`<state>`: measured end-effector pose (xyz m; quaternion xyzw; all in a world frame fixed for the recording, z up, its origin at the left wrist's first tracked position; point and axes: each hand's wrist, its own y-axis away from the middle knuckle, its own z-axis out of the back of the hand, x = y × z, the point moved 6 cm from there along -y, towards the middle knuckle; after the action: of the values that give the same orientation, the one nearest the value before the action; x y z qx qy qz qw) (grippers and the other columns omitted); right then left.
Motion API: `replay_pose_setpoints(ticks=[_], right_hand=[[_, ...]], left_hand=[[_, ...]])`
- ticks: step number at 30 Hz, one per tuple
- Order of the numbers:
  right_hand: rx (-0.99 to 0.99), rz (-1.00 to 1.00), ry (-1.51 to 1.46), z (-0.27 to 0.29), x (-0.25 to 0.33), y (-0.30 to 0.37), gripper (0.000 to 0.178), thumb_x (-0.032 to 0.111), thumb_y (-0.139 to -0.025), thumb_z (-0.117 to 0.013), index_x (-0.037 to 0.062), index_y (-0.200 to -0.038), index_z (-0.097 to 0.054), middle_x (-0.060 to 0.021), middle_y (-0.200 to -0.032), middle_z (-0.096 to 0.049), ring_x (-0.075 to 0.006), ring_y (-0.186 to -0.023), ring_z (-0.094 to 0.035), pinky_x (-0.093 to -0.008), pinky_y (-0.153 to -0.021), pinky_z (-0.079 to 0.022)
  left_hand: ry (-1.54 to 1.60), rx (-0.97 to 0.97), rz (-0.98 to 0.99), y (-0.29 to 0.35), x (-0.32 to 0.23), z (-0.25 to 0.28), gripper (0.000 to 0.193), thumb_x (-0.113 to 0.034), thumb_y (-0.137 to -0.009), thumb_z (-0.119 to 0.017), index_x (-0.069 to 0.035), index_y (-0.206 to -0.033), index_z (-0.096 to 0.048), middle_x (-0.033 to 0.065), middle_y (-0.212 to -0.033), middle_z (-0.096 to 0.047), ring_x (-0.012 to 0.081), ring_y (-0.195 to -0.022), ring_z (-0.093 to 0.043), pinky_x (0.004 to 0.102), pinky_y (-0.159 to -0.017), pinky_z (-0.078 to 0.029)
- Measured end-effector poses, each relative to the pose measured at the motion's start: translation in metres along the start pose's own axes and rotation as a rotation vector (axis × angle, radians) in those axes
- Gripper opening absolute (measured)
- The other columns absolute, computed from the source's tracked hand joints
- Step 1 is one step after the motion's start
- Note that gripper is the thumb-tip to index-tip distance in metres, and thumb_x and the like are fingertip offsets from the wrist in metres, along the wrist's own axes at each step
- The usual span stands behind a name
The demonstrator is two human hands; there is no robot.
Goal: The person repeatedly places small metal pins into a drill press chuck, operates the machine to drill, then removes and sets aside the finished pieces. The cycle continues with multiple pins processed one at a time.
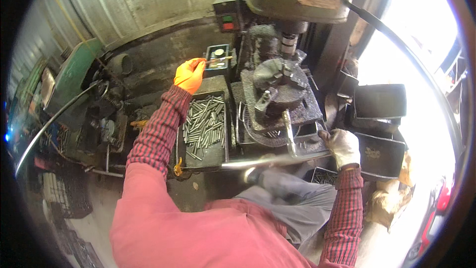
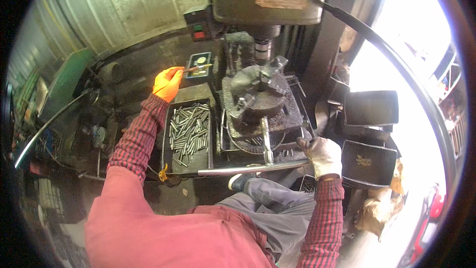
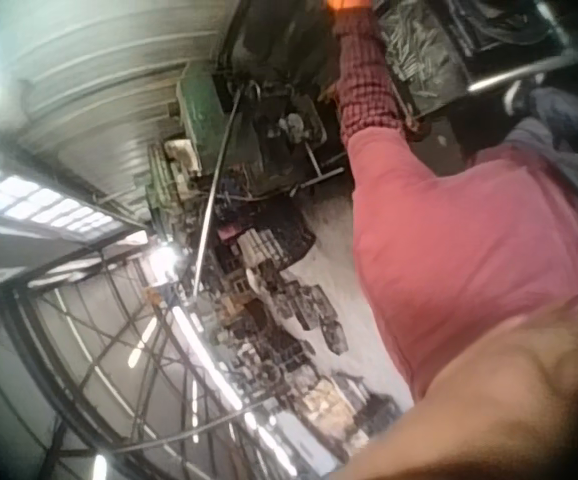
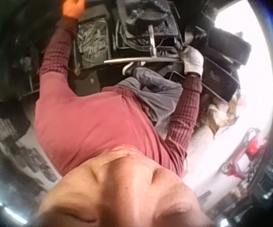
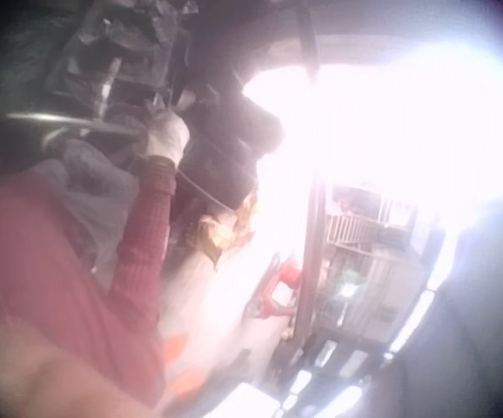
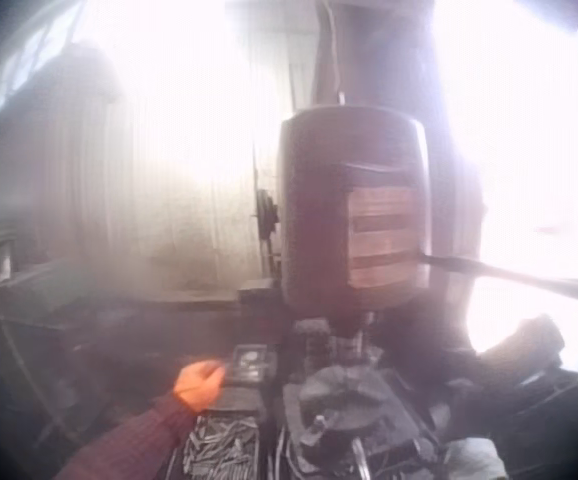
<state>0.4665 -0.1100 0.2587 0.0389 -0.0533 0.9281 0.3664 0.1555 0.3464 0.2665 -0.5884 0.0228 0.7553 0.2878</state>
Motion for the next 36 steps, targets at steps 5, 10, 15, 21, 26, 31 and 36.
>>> replay_pose_setpoints(ticks=[5, 10, 15, 21, 26, 31, 36], right_hand=[[0.038, 0.006, 0.008, 0.007, 0.006, 0.001, 0.062, 0.064, -0.092, -0.066, 0.0054, -0.078, -0.08, -0.0212, -0.077, -0.073, -0.0401, -0.078, -0.074, -0.0484, -0.072, -0.057], [0.068, -0.01, 0.027, 0.012, 0.009, 0.003, 0.07, 0.069, -0.098, -0.054, 0.0058, -0.081, -0.08, -0.0194, -0.077, -0.074, -0.0374, -0.079, -0.075, -0.0472, -0.073, -0.058], [0.077, 0.008, 0.029, 0.012, 0.01, 0.003, 0.069, 0.068, -0.097, -0.055, 0.0064, -0.082, -0.08, -0.0193, -0.078, -0.074, -0.0368, -0.079, -0.075, -0.0472, -0.073, -0.057], [0.013, 0.018, 0.0, 0.01, 0.007, 0.003, 0.067, 0.068, -0.096, -0.058, 0.0069, -0.079, -0.08, -0.0186, -0.076, -0.073, -0.0375, -0.076, -0.074, -0.0471, -0.07, -0.056], [0.02, -0.025, 0.018, 0.006, 0.004, 0.002, 0.069, 0.07, -0.094, -0.059, 0.0057, -0.079, -0.08, -0.0205, -0.075, -0.073, -0.0383, -0.076, -0.074, -0.0472, -0.071, -0.057], [0.025, -0.027, 0.041, 0.004, 0.001, -0.001, 0.071, 0.072, -0.093, -0.059, 0.0057, -0.079, -0.08, -0.0205, -0.075, -0.073, -0.0385, -0.077, -0.075, -0.0478, -0.07, -0.057], [-0.077, 0.015, -0.024, -0.002, -0.006, 0.002, 0.061, 0.066, -0.093, -0.063, 0.0072, -0.087, -0.079, -0.0209, -0.08, -0.074, -0.0401, -0.078, -0.074, -0.0486, -0.071, -0.057]], left_hand=[[0.263, 0.184, -0.114, 0.046, -0.057, -0.076, 0.02, -0.011, -0.104, -0.068, -0.001, -0.12, -0.075, 0.0003, -0.099, -0.073, 0.0074, -0.087, -0.062, 0.0244, -0.08, -0.051], [0.292, 0.158, -0.209, 0.042, -0.087, -0.122, 0.019, -0.008, -0.102, -0.07, 0.0, -0.118, -0.075, -0.0004, -0.096, -0.073, 0.0059, -0.086, -0.061, 0.023, -0.078, -0.05], [0.245, 0.097, -0.222, 0.022, -0.05, -0.107, 0.02, -0.01, -0.104, -0.068, -0.002, -0.12, -0.075, -0.0022, -0.094, -0.07, 0.0057, -0.082, -0.059, 0.0234, -0.073, -0.049], [0.181, -0.142, -0.096, -0.022, 0.036, -0.022, 0.024, -0.016, -0.104, -0.068, 0.0, -0.121, -0.075, 0.0019, -0.095, -0.075, 0.0084, -0.08, -0.063, 0.0263, -0.075, -0.052], [-0.053, -0.308, -0.099, -0.05, 0.085, 0.001, 0.03, -0.019, -0.104, -0.065, 0.003, -0.123, -0.073, 0.0148, -0.112, -0.079, 0.0177, -0.1, -0.074, 0.0308, -0.092, -0.054], [-0.28, -0.19, 0.067, -0.058, 0.085, -0.023, 0.046, -0.033, -0.103, -0.062, -0.002, -0.136, -0.066, 0.0215, -0.123, -0.074, 0.0352, -0.114, -0.072, 0.041, -0.099, -0.054], [-0.625, -0.232, 0.29, -0.011, 0.067, -0.012, 0.098, -0.064, -0.096, -0.058, -0.008, -0.166, -0.019, 0.0316, -0.125, -0.069, 0.0449, -0.119, -0.067, 0.0522, -0.101, -0.051]])
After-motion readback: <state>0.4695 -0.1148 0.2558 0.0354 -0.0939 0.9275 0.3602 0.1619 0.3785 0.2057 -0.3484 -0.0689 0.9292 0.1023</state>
